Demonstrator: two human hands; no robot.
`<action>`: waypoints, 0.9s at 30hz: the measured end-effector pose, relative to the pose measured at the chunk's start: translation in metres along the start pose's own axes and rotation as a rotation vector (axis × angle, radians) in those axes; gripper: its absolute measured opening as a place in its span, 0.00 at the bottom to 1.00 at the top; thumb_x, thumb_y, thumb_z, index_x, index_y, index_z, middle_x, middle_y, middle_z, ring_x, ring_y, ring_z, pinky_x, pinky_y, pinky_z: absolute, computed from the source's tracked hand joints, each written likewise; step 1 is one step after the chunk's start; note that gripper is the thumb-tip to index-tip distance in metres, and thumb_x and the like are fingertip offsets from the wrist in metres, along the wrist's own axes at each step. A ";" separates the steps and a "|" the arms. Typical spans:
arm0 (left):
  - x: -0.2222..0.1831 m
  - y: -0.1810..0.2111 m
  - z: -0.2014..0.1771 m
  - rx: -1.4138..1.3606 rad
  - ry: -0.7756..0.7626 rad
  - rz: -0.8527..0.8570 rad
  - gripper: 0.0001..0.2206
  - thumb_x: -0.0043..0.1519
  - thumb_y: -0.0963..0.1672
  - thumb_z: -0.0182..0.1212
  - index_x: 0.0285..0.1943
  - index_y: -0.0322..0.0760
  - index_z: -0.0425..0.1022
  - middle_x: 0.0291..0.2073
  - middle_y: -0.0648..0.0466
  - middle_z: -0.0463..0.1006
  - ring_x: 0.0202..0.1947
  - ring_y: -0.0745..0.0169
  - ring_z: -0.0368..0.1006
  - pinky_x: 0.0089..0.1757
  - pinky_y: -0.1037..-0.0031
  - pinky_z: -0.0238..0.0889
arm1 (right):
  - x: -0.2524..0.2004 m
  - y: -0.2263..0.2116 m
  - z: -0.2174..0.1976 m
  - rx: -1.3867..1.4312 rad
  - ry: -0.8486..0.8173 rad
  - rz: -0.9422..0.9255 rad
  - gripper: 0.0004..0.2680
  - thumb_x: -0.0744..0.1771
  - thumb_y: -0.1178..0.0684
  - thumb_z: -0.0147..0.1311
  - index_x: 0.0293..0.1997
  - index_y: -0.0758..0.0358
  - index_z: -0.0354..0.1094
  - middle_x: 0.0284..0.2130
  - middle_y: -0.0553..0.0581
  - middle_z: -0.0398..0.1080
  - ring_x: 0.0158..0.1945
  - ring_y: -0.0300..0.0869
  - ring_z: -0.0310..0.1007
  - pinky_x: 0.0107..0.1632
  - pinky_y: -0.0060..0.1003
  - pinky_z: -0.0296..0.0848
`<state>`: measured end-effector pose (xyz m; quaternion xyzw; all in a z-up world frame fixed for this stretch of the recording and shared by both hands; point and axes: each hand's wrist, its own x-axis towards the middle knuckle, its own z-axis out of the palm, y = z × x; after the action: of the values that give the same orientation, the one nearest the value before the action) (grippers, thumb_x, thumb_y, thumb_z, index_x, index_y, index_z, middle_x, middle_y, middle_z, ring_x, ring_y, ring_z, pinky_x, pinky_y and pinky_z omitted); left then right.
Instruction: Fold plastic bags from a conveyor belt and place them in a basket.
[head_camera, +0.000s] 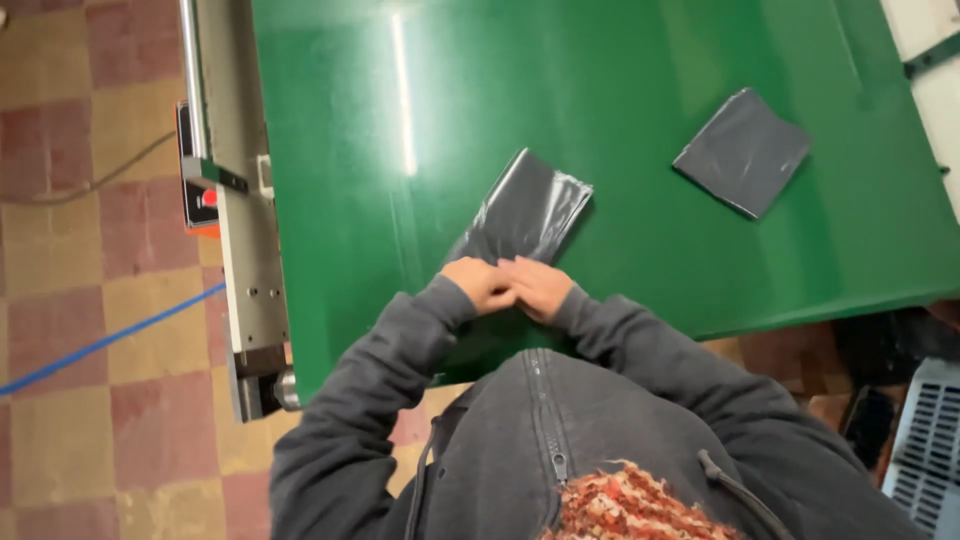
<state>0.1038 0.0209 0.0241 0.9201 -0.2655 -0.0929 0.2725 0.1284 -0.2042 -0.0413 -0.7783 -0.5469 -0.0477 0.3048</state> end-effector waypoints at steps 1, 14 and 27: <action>0.012 -0.021 0.008 0.002 -0.012 0.011 0.12 0.57 0.51 0.63 0.37 0.44 0.84 0.29 0.50 0.81 0.30 0.44 0.78 0.34 0.59 0.68 | -0.017 0.003 0.003 -0.003 0.009 0.014 0.23 0.60 0.61 0.58 0.63 0.68 0.62 0.61 0.70 0.66 0.62 0.64 0.67 0.65 0.53 0.65; 0.076 -0.036 0.030 -0.068 0.371 -0.614 0.25 0.54 0.59 0.65 0.38 0.35 0.71 0.31 0.47 0.75 0.36 0.39 0.74 0.36 0.54 0.67 | -0.071 0.094 0.042 1.259 0.362 1.460 0.06 0.71 0.49 0.48 0.50 0.57 0.64 0.27 0.47 0.62 0.24 0.34 0.56 0.25 0.32 0.60; 0.298 0.128 0.028 -0.263 0.531 -0.236 0.16 0.64 0.51 0.65 0.43 0.38 0.66 0.35 0.43 0.78 0.37 0.34 0.74 0.35 0.52 0.67 | -0.138 0.147 -0.205 0.245 0.989 0.860 0.25 0.68 0.58 0.60 0.72 0.67 0.50 0.59 0.65 0.67 0.61 0.51 0.70 0.65 0.41 0.69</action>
<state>0.2897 -0.2435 0.0630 0.8935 -0.0623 0.0861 0.4363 0.2563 -0.4569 0.0064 -0.7733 0.0148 -0.2108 0.5978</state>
